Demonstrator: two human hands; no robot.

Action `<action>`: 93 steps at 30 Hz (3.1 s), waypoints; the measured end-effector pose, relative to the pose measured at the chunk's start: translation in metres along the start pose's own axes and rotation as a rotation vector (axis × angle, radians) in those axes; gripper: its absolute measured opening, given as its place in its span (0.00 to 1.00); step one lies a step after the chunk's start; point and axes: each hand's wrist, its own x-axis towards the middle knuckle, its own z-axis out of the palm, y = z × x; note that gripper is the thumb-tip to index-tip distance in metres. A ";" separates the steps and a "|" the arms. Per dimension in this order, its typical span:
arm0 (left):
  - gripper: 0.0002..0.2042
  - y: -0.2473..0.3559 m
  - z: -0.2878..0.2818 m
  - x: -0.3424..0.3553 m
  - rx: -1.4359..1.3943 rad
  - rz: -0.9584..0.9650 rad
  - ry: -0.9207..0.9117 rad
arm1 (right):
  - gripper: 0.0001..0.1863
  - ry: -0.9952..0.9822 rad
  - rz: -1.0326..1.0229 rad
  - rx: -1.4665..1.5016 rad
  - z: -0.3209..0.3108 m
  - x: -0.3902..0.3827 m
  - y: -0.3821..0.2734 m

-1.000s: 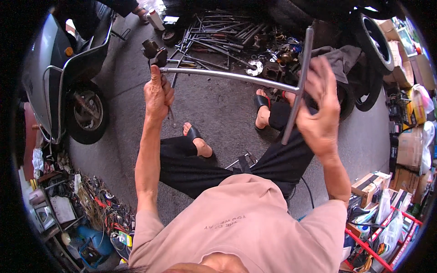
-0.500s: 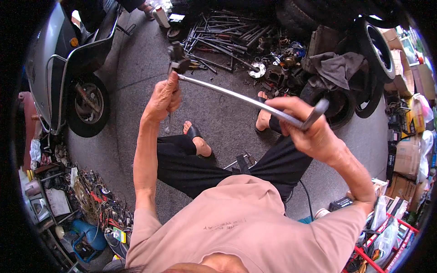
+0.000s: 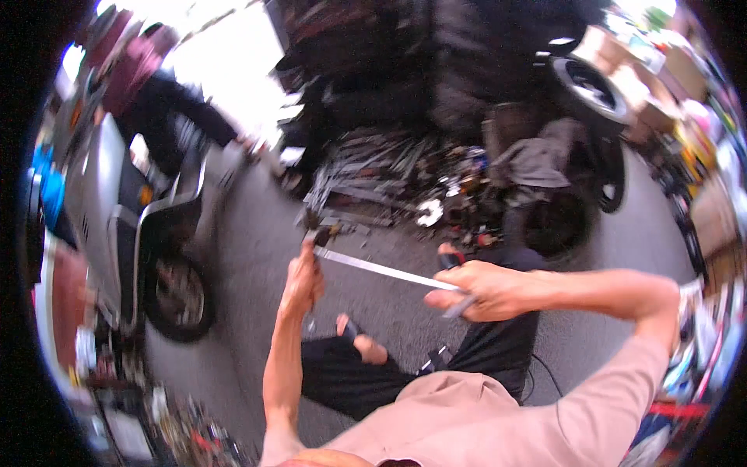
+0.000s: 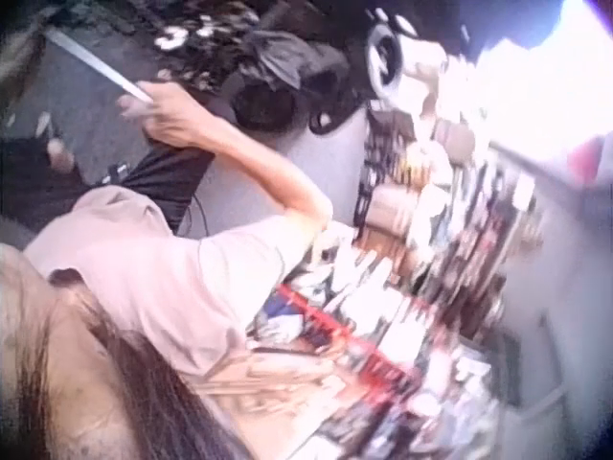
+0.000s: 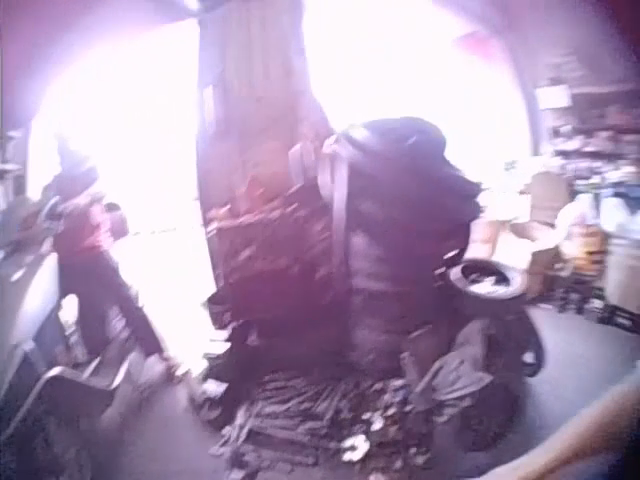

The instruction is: The recorder disassembles and inspects various motorcycle parts including a brake lever assembly and an engine piston using tools in a workshop.

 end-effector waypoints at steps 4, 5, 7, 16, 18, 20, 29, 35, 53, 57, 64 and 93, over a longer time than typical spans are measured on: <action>0.27 -0.005 0.000 -0.005 0.019 -0.030 -0.004 | 0.14 0.082 -0.405 -0.440 0.021 0.002 0.033; 0.28 -0.013 -0.015 -0.003 0.079 -0.073 -0.046 | 0.14 0.017 -0.333 -0.536 0.020 0.007 0.021; 0.29 -0.020 -0.013 -0.002 0.286 -0.153 -0.048 | 0.11 -0.080 -0.272 -0.822 0.023 0.006 0.022; 0.29 -0.016 -0.001 0.022 -0.076 0.106 0.074 | 0.18 0.574 -0.183 -1.583 -0.009 0.012 0.019; 0.29 -0.004 0.000 0.017 -0.167 0.166 0.195 | 0.27 1.109 -0.247 -1.509 -0.015 0.018 0.001; 0.29 0.000 0.004 0.012 -0.224 0.219 0.178 | 0.27 1.299 -0.155 -0.996 -0.013 0.014 -0.011; 0.27 -0.002 0.006 -0.002 -0.242 0.284 0.208 | 0.24 0.328 -0.145 1.204 0.008 -0.005 -0.016; 0.26 -0.004 -0.006 0.002 -0.224 0.367 0.233 | 0.25 0.185 -0.090 1.182 0.021 -0.008 -0.018; 0.26 0.002 -0.005 -0.005 -0.167 -0.008 0.096 | 0.25 0.750 -0.082 -1.556 -0.008 0.014 -0.014; 0.26 0.014 -0.004 0.001 -0.277 0.130 0.167 | 0.22 1.263 0.001 -0.399 0.000 0.019 -0.019; 0.26 0.008 0.004 -0.002 -0.307 0.127 0.171 | 0.28 0.746 -0.139 1.097 0.007 0.001 -0.038; 0.28 0.001 -0.017 -0.010 -0.010 0.004 -0.037 | 0.34 -0.237 0.113 -0.425 0.001 0.008 -0.064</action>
